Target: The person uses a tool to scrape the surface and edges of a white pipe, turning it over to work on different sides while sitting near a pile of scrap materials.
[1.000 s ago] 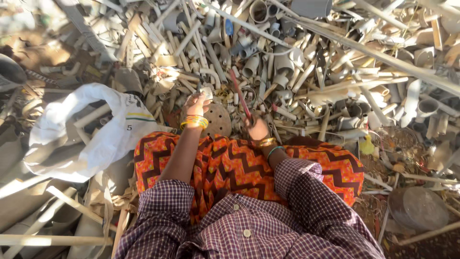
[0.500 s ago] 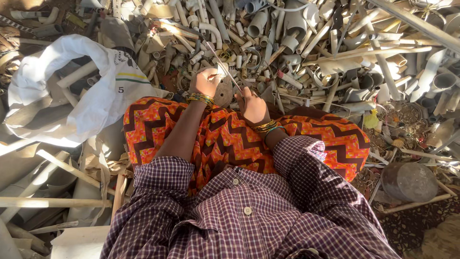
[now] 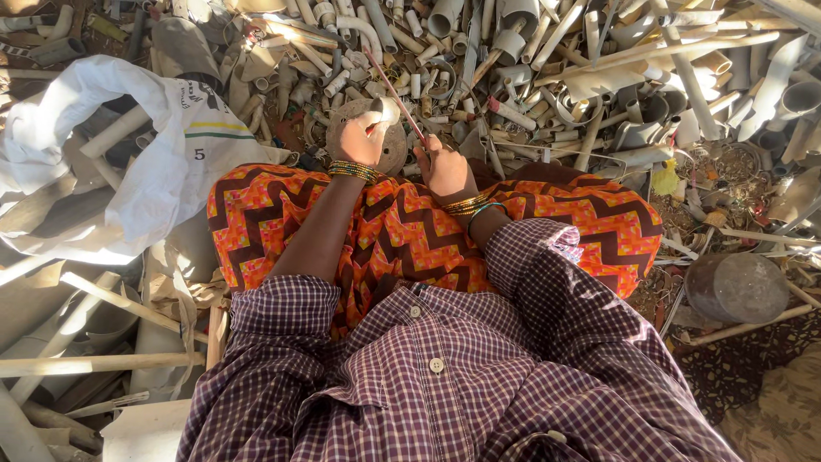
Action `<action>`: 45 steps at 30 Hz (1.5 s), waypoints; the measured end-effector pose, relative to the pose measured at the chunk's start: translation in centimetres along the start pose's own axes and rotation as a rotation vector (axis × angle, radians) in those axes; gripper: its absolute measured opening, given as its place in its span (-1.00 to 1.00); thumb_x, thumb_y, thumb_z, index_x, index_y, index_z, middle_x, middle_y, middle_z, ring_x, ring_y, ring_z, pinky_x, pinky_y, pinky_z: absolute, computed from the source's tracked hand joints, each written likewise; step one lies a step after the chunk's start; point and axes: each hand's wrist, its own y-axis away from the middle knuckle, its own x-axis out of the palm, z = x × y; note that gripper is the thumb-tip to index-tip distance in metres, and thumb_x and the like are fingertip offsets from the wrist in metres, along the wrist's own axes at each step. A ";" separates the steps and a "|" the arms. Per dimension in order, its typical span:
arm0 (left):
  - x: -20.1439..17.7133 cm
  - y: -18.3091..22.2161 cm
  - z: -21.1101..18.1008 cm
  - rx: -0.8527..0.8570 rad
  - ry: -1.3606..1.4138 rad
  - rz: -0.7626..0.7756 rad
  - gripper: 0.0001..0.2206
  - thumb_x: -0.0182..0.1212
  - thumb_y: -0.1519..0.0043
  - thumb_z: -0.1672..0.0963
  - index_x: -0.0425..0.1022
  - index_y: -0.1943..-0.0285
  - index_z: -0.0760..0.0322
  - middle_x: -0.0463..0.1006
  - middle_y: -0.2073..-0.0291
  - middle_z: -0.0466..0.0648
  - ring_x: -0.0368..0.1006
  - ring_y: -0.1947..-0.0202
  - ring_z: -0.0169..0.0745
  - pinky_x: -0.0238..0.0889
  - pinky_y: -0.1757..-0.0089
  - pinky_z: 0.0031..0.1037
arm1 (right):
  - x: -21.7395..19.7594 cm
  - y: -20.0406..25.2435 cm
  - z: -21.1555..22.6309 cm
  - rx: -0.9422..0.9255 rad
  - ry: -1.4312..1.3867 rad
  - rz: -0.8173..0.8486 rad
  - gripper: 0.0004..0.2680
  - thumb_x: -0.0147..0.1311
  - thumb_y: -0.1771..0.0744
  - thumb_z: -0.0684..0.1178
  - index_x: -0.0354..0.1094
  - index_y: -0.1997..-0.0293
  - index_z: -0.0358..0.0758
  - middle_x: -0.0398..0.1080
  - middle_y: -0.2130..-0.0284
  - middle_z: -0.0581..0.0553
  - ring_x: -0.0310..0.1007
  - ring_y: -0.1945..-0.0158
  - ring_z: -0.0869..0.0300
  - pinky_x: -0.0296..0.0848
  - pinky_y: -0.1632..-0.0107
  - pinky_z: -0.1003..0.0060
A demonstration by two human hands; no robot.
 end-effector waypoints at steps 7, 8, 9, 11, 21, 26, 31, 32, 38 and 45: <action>0.0 0.5 -0.5 0.014 -0.103 -0.018 -0.82 0.29 -0.20 0.12 0.63 0.08 0.28 0.62 0.35 0.16 0.56 0.34 0.11 0.40 0.25 -0.25 | 0.5 -0.1 -0.3 0.079 -0.014 0.090 -0.78 0.03 -0.44 0.04 0.23 0.03 -0.36 0.42 0.60 -0.33 0.45 0.59 -0.16 0.43 0.54 0.06; -0.1 0.5 -0.5 0.021 -0.121 -0.022 -0.81 0.28 -0.18 0.12 0.63 0.07 0.26 0.63 0.34 0.15 0.57 0.33 0.09 0.41 0.26 -0.26 | 0.6 -0.3 -0.3 0.124 -0.001 0.129 -0.76 0.02 -0.45 0.05 0.22 0.03 -0.38 0.41 0.62 -0.33 0.44 0.62 -0.15 0.42 0.56 0.07; -0.1 0.4 -0.5 -0.001 -0.126 -0.012 -0.81 0.28 -0.21 0.12 0.63 0.07 0.26 0.61 0.36 0.17 0.55 0.35 0.12 0.40 0.26 -0.24 | 0.5 -0.1 -0.1 0.101 -0.013 0.113 -0.77 0.02 -0.44 0.04 0.23 0.03 -0.38 0.40 0.62 -0.33 0.43 0.63 -0.16 0.41 0.56 0.07; 0.3 0.2 -0.1 -0.051 -0.138 0.004 -0.83 0.28 -0.25 0.11 0.65 0.05 0.25 0.58 0.40 0.20 0.51 0.37 0.18 0.37 0.27 -0.20 | 0.2 0.6 0.3 0.050 -0.038 0.085 -0.79 0.02 -0.44 0.02 0.25 0.02 -0.36 0.40 0.62 -0.34 0.41 0.64 -0.17 0.39 0.56 0.06; 1.7 0.6 2.5 0.007 -0.176 0.026 -0.80 0.25 -0.26 0.08 0.62 0.04 0.26 0.60 0.32 0.20 0.53 0.30 0.20 0.38 0.24 -0.16 | -0.4 0.6 1.2 0.049 -0.076 0.048 -0.80 0.02 -0.43 0.01 0.25 0.04 -0.37 0.40 0.60 -0.35 0.43 0.61 -0.16 0.40 0.56 0.06; 1.7 0.7 2.3 0.002 -0.143 0.027 -0.82 0.24 -0.28 0.09 0.63 0.06 0.25 0.62 0.30 0.20 0.55 0.26 0.18 0.40 0.20 -0.16 | 0.0 1.2 1.2 -0.023 -0.068 0.024 -0.80 0.03 -0.44 0.02 0.25 0.05 -0.36 0.39 0.61 -0.35 0.44 0.55 -0.20 0.41 0.51 0.03; 2.1 0.8 2.8 0.045 -0.115 -0.010 -0.82 0.27 -0.23 0.11 0.62 0.08 0.29 0.62 0.31 0.21 0.55 0.28 0.20 0.40 0.22 -0.17 | -0.1 0.9 1.4 0.040 -0.088 0.034 -0.77 0.01 -0.43 0.04 0.25 0.03 -0.40 0.38 0.63 -0.38 0.42 0.59 -0.21 0.39 0.55 0.03; 2.2 0.8 2.8 0.021 -0.113 -0.017 -0.82 0.26 -0.22 0.12 0.62 0.08 0.30 0.62 0.32 0.21 0.55 0.29 0.19 0.40 0.22 -0.17 | -0.3 1.1 1.5 0.014 -0.101 0.033 -0.77 0.01 -0.43 0.04 0.26 0.02 -0.40 0.39 0.63 -0.39 0.42 0.59 -0.21 0.39 0.55 0.03; 1.1 0.9 1.0 0.068 -0.137 0.003 -0.83 0.27 -0.23 0.12 0.63 0.09 0.30 0.64 0.33 0.17 0.60 0.32 0.09 0.43 0.23 -0.25 | 0.6 1.3 0.9 0.061 -0.096 0.059 -0.79 0.04 -0.42 0.01 0.29 0.05 -0.38 0.39 0.65 -0.40 0.44 0.57 -0.20 0.41 0.51 0.00; 0.9 0.0 0.6 0.052 -0.026 -0.045 -0.83 0.29 -0.22 0.15 0.62 0.08 0.33 0.66 0.33 0.12 0.65 0.30 -0.03 0.46 0.24 -0.32 | -1.3 -0.2 0.1 0.101 -0.224 -0.281 -0.81 0.06 -0.44 0.01 0.28 0.12 -0.35 0.43 0.53 -0.35 0.47 0.52 -0.18 0.39 0.49 0.04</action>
